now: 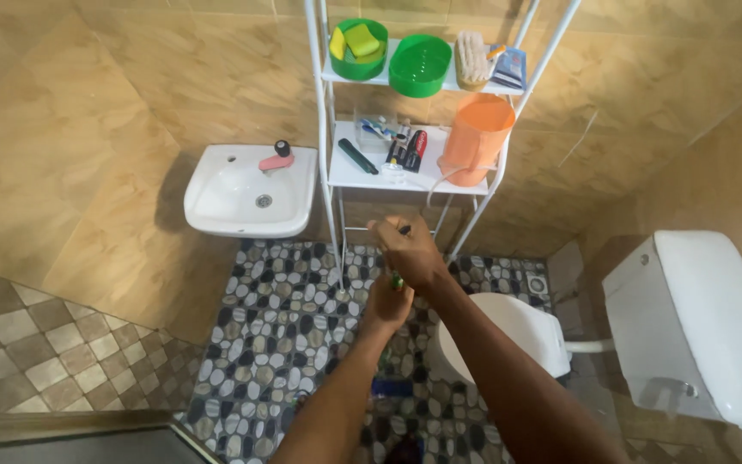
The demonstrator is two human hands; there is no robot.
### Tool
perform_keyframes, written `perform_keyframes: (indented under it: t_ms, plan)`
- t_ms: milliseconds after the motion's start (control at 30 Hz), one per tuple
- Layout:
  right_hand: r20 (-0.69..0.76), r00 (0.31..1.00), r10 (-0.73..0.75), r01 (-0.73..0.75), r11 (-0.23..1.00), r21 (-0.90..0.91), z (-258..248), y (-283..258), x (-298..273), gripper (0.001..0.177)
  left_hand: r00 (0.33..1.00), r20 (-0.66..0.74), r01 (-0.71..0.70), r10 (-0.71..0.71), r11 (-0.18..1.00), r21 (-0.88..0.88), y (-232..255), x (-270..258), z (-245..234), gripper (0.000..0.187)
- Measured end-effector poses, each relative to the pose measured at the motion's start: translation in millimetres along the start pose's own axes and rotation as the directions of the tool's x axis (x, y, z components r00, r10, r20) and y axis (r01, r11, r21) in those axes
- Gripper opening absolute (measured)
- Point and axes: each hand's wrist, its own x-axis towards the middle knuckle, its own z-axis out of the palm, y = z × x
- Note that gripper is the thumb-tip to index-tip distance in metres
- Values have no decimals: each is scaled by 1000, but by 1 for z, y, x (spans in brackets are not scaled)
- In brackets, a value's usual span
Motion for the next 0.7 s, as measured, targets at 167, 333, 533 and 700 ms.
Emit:
perform_keyframes:
  t_ms: [167, 333, 533, 700]
  plan:
    - [-27, 990, -142, 143, 989, 43, 17, 0, 12, 45, 981, 26, -190, 190, 982, -9, -12, 35, -32, 38]
    - [-100, 975, -199, 200, 980, -6, 33, 33, 33, 44, 960, 71, -253, 271, 948, -196, -39, 65, -32, 35]
    - [-78, 954, -289, 287, 957, -33, 38, 56, 49, 27, 949, 93, -238, 300, 880, -410, -104, 76, 27, 41]
    - [-132, 976, -176, 165, 982, -88, 13, 60, 64, 35, 973, 229, 9, 29, 987, -163, -13, 46, -24, 43]
